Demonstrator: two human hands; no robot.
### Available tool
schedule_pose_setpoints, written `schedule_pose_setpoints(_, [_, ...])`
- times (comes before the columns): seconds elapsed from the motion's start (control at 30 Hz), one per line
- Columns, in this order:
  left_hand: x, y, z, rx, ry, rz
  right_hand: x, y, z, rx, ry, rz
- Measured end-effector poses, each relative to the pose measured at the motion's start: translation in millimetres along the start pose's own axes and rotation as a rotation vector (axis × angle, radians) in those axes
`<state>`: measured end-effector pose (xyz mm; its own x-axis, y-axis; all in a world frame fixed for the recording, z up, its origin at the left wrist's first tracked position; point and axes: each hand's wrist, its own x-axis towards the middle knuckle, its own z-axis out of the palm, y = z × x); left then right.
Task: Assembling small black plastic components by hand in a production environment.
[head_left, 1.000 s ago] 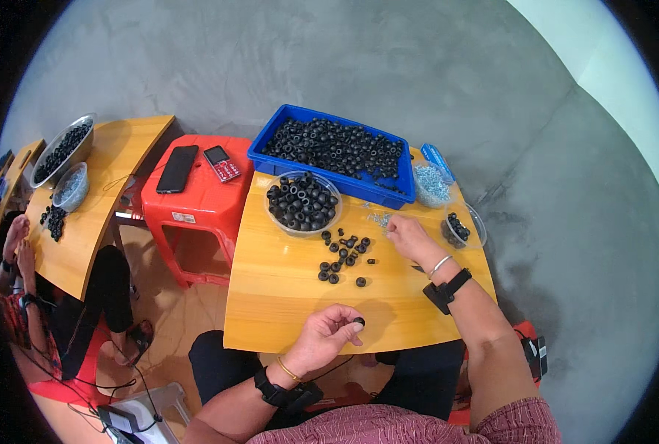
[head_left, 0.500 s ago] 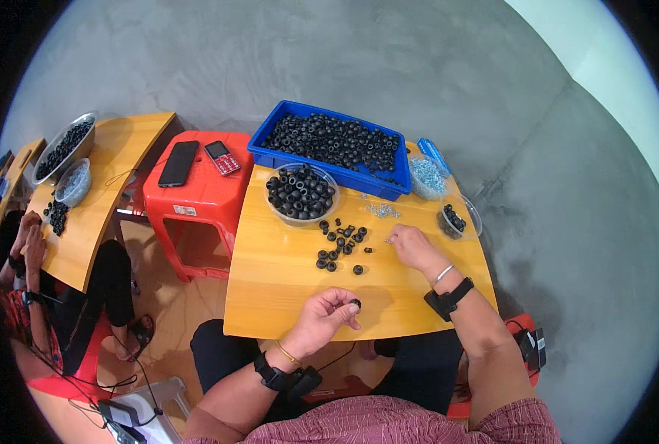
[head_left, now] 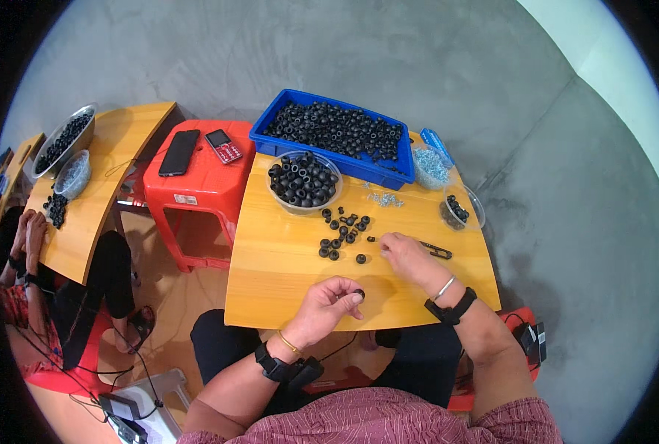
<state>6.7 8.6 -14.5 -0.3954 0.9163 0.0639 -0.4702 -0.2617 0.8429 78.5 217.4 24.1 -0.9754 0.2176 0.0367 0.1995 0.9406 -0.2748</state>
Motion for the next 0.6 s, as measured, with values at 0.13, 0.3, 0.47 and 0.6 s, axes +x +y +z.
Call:
schedule_pose_setpoints(0.13, [1, -3, -1, -0.009, 0.006, 0.011, -3, -7, -5, -0.013, 0.011, 0.022])
schedule_pose_setpoints(0.3, [2, -7, -2, -0.031, 0.105, 0.017, -9, -32, -64, 0.117, 0.518, -0.015])
schedule_pose_setpoints(0.47, [1, -7, -4, -0.239, 0.174, 0.033, -8, -3, -44, 0.16, 0.381, -0.025])
schedule_pose_setpoints(0.6, [5, -5, 1, -0.219, 0.182, 0.011, -26, 46, -15, 0.505, 0.109, 0.373])
